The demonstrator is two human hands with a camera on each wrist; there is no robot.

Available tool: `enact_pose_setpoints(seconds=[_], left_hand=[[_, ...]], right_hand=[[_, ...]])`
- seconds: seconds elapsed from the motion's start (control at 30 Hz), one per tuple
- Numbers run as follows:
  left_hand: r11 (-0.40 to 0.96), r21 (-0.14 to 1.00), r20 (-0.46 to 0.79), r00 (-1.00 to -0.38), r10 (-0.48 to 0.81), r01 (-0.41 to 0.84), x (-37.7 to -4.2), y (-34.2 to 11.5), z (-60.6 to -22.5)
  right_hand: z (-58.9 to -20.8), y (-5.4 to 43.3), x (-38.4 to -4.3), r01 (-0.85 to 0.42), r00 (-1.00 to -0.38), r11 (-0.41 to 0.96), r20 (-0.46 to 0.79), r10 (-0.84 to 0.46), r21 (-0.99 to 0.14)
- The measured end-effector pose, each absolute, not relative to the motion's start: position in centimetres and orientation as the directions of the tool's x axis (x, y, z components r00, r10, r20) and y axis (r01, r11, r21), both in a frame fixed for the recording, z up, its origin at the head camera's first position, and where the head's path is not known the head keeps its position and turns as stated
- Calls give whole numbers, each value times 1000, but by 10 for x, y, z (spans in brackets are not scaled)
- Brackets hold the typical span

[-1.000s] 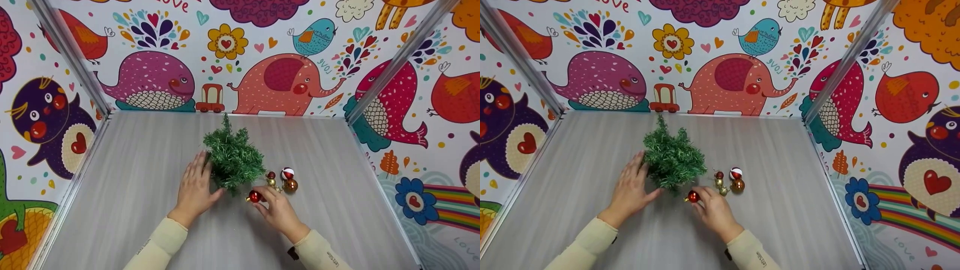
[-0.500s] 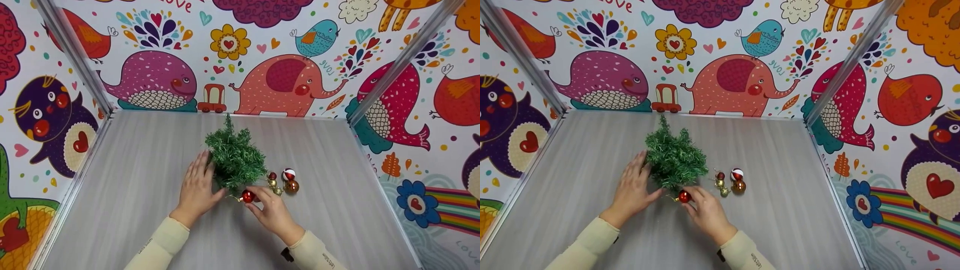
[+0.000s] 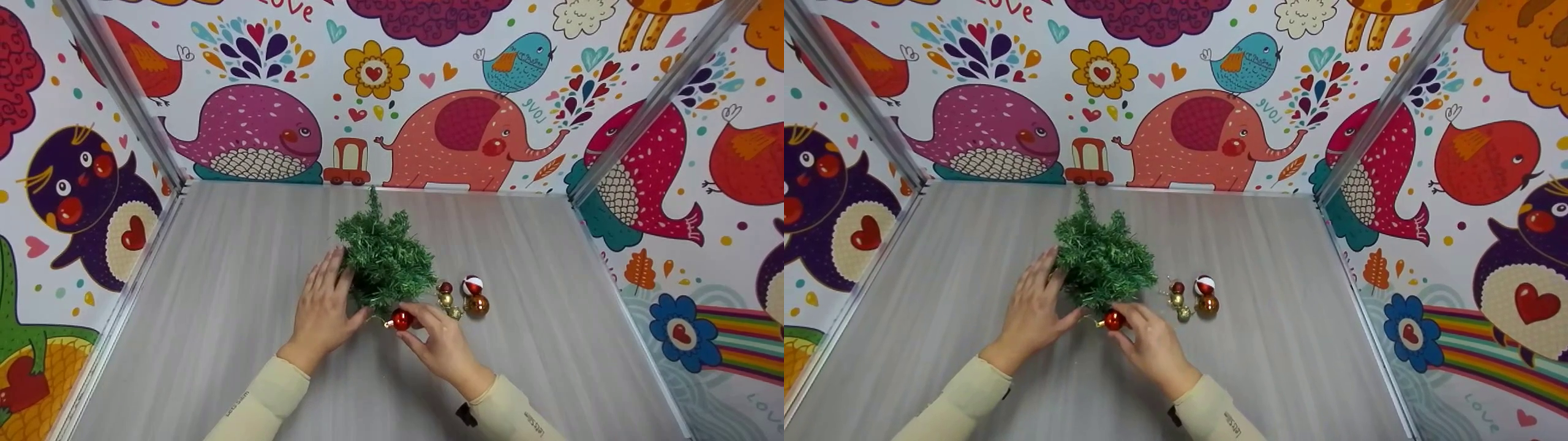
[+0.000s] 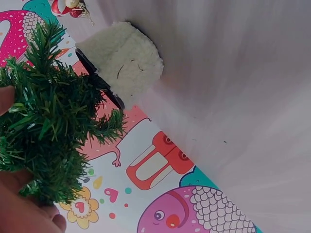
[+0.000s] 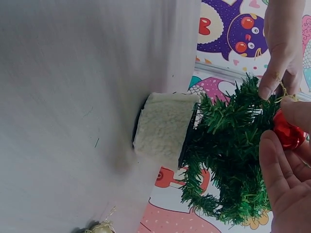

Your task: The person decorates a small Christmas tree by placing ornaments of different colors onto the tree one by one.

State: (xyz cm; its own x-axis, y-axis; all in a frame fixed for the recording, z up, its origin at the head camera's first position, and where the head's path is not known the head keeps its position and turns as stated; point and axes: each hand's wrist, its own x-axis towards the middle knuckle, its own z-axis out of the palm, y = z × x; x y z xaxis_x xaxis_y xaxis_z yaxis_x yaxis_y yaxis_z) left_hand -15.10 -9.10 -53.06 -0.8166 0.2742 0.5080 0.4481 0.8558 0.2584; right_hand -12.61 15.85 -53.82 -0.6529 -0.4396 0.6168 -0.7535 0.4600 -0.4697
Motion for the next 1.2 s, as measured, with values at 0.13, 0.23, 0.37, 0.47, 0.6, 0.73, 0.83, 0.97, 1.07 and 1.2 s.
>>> enact_pose_setpoints(seconds=[0.13, 0.23, 0.37, 0.47, 0.6, 0.73, 0.83, 0.97, 1.07, 1.2], left_hand=[[830, 247, 586, -759, 283, 500, -151, -91, -531], [803, 229, 654, -698, 292, 550, -152, -90, -532], [754, 201, 726, -612, 314, 625, -154, -89, -530], [705, 188, 760, -556, 337, 684, -155, -88, -529], [636, 194, 775, -514, 368, 747, -154, -87, -529], [611, 221, 742, -538, 401, 760, -151, -85, -528], [618, 232, 710, -565, 420, 751, -149, -84, -529], [623, 237, 704, -574, 418, 746, -149, -81, -530], [620, 252, 720, -573, 392, 743, -149, -79, -530], [612, 281, 736, -575, 358, 740, -149, -78, -530]], right_hand=[[-540, 158, -127, -754, -649, 476, 629, -428, -453], [-540, 158, -127, -750, -650, 489, 632, -422, -446], [-540, 157, -128, -750, -649, 494, 635, -419, -440], [-540, 157, -128, -758, -639, 488, 645, -419, -434], [-540, 157, -129, -759, -639, 485, 642, -423, -435], [-540, 157, -129, -747, -651, 504, 628, -426, -433], [-540, 156, -129, -741, -658, 515, 622, -424, -431], [-541, 155, -129, -740, -658, 511, 627, -418, -437], [-543, 155, -130, -742, -657, 503, 629, -416, -443], [-546, 154, -130, -730, -672, 512, 613, -415, -453]])
